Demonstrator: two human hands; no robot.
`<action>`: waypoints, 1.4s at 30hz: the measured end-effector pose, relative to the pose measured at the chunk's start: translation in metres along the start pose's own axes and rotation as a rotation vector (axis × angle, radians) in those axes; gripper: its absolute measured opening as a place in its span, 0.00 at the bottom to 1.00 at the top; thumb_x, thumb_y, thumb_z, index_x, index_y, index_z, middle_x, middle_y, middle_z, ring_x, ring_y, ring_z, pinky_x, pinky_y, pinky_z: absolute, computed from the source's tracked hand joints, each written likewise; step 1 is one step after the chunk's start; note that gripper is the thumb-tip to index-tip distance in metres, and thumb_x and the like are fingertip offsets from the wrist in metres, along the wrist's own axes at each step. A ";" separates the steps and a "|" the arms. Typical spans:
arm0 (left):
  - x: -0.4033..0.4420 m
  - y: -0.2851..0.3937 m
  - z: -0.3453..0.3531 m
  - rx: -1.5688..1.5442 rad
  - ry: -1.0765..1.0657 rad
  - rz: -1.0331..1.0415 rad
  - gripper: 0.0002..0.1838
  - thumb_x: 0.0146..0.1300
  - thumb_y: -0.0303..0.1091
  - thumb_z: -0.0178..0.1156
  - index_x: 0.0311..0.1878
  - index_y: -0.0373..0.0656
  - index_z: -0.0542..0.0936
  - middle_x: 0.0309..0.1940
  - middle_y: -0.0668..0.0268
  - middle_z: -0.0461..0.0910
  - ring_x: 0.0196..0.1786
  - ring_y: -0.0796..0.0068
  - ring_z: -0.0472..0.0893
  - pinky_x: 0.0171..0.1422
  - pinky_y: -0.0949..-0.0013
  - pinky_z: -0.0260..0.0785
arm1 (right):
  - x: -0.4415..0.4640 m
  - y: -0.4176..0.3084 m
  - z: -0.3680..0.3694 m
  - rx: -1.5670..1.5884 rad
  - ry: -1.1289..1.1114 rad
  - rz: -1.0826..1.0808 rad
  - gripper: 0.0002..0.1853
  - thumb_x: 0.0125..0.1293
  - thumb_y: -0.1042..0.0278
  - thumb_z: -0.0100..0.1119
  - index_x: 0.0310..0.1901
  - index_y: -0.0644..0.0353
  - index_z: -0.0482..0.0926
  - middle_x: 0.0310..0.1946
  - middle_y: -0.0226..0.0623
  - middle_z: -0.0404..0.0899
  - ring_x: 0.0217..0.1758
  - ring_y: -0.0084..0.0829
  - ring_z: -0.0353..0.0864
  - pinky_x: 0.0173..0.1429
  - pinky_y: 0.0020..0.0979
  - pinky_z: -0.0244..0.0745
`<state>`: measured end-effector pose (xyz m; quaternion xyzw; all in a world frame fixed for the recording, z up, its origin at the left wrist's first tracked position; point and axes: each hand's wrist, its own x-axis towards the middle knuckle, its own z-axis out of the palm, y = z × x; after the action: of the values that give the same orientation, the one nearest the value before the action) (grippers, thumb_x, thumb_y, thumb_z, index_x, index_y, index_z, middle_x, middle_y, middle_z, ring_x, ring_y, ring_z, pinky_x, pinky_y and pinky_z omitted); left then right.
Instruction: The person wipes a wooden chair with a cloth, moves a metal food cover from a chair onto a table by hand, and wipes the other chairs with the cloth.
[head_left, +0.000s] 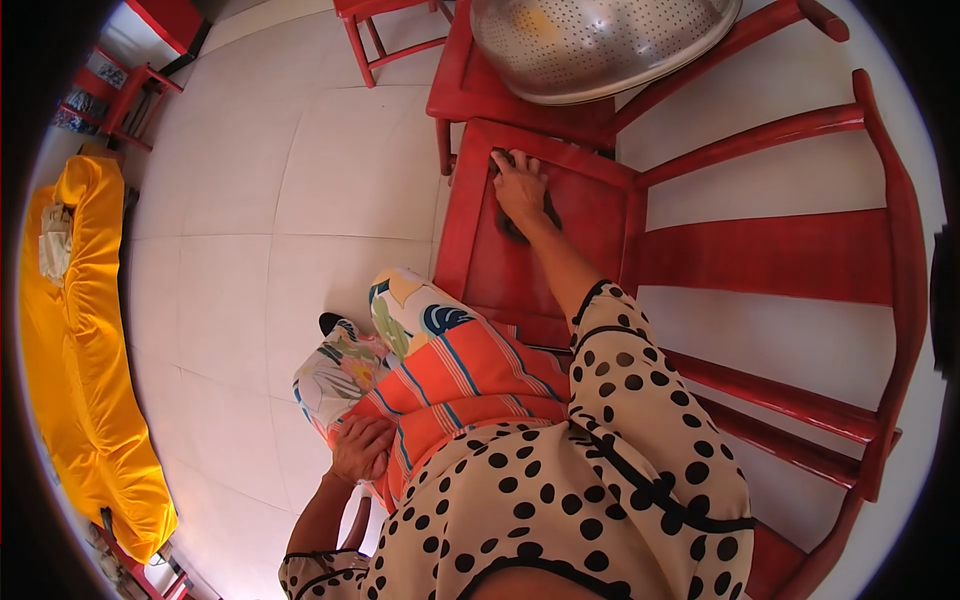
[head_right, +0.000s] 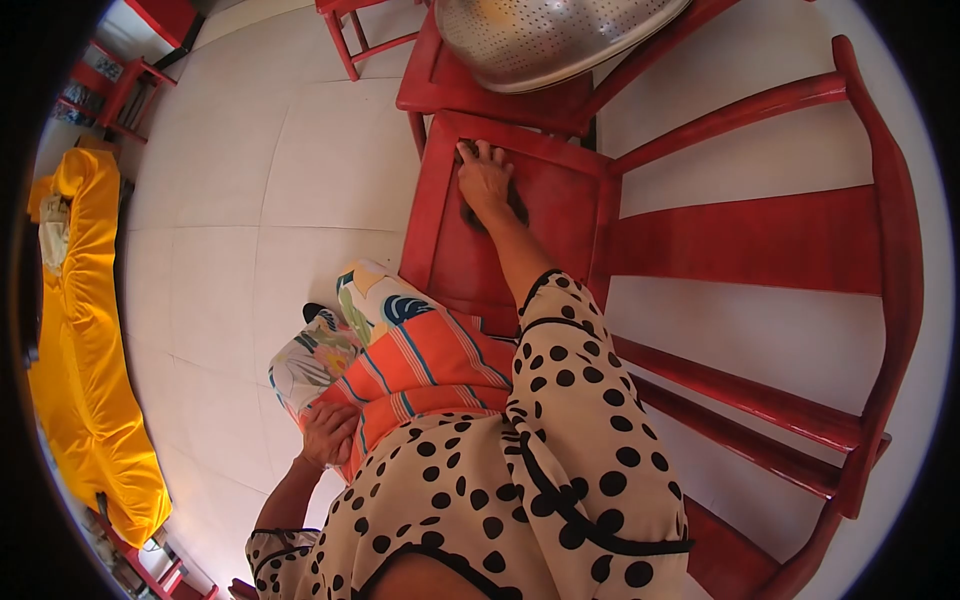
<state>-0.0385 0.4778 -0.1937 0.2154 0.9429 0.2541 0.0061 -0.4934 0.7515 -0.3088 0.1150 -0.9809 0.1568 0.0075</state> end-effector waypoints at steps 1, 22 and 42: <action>0.001 0.001 -0.001 -0.004 -0.001 -0.003 0.17 0.50 0.35 0.56 0.43 0.42 0.83 0.47 0.63 0.84 0.51 0.61 0.81 0.58 0.54 0.69 | 0.001 -0.003 -0.003 -0.019 -0.016 0.006 0.29 0.66 0.61 0.62 0.70 0.40 0.71 0.65 0.33 0.67 0.67 0.45 0.67 0.62 0.58 0.69; -0.002 0.001 0.003 -0.006 0.001 -0.009 0.19 0.50 0.35 0.55 0.45 0.42 0.83 0.48 0.62 0.84 0.51 0.59 0.81 0.58 0.52 0.69 | 0.037 -0.008 -0.014 -0.653 -0.086 -0.343 0.13 0.64 0.65 0.59 0.49 0.52 0.86 0.47 0.36 0.77 0.54 0.42 0.76 0.36 0.56 0.77; -0.006 0.004 0.008 -0.032 0.007 -0.038 0.19 0.49 0.33 0.57 0.46 0.41 0.83 0.48 0.62 0.83 0.53 0.59 0.80 0.62 0.52 0.68 | -0.020 0.115 -0.047 -0.384 -0.165 0.213 0.11 0.64 0.66 0.58 0.45 0.55 0.87 0.47 0.42 0.85 0.52 0.45 0.86 0.45 0.45 0.85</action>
<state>-0.0307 0.4823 -0.1994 0.1967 0.9426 0.2697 0.0113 -0.5015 0.8764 -0.3001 0.0198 -0.9966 -0.0428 -0.0676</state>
